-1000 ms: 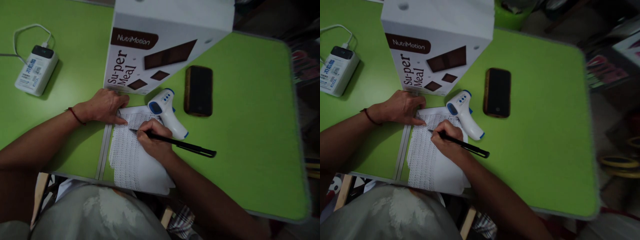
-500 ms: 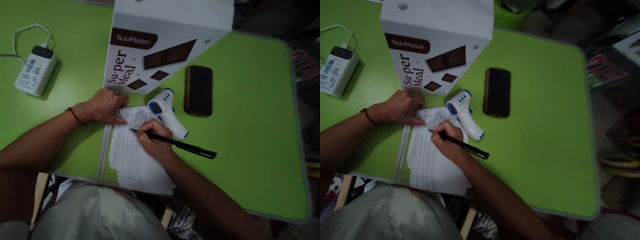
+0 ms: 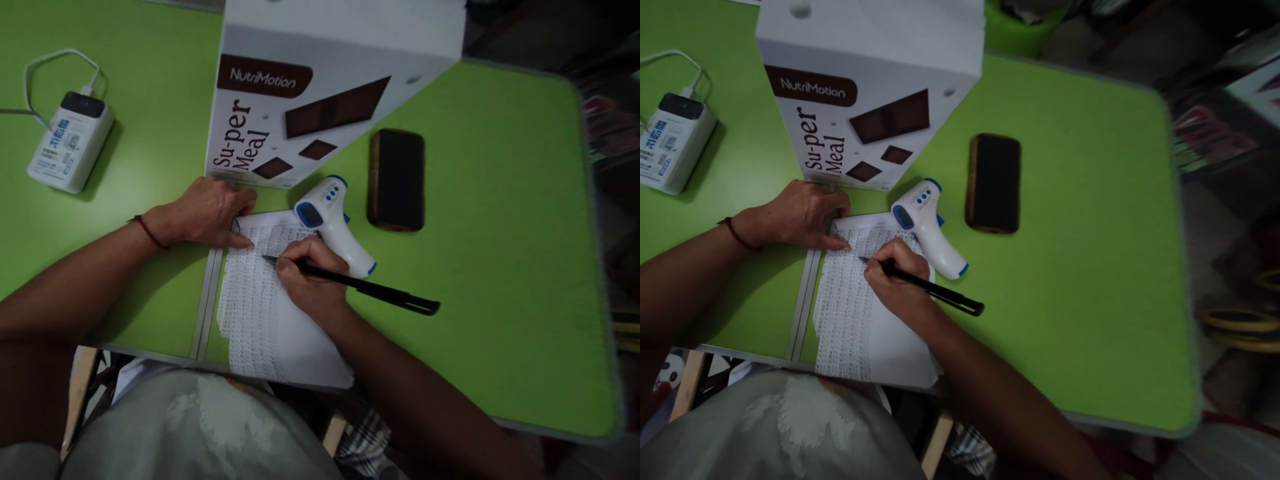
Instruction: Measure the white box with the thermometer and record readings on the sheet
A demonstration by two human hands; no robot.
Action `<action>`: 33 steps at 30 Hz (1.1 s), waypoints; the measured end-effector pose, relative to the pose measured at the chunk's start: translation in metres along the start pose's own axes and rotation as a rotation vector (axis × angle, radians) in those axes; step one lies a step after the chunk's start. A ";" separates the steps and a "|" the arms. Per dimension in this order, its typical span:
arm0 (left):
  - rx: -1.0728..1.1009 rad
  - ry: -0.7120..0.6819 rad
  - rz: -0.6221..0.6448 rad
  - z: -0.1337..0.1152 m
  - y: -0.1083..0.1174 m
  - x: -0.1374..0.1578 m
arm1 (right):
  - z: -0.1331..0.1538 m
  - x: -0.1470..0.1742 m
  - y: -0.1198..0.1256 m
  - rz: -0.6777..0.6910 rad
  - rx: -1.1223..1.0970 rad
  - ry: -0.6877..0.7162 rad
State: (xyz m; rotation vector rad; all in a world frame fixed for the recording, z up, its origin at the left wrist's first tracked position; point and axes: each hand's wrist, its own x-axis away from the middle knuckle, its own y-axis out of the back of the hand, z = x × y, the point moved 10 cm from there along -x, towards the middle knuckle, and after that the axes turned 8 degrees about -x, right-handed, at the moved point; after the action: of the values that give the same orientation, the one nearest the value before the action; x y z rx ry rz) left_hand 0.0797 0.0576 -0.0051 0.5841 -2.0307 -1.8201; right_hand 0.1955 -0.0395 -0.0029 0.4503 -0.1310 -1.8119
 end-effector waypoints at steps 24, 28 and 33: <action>0.030 0.003 -0.012 0.000 -0.001 0.000 | -0.004 0.000 -0.012 0.134 -0.018 -0.045; 0.010 0.003 -0.011 0.000 0.000 0.000 | -0.004 0.000 -0.013 0.137 -0.011 -0.057; -0.011 0.019 0.020 0.000 -0.002 -0.001 | -0.001 0.000 -0.007 0.068 0.017 -0.044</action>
State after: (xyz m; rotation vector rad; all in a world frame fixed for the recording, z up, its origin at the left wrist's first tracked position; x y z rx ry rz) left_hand 0.0804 0.0584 -0.0070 0.5736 -2.0054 -1.8062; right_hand 0.1902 -0.0370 -0.0061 0.4140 -0.1901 -1.7556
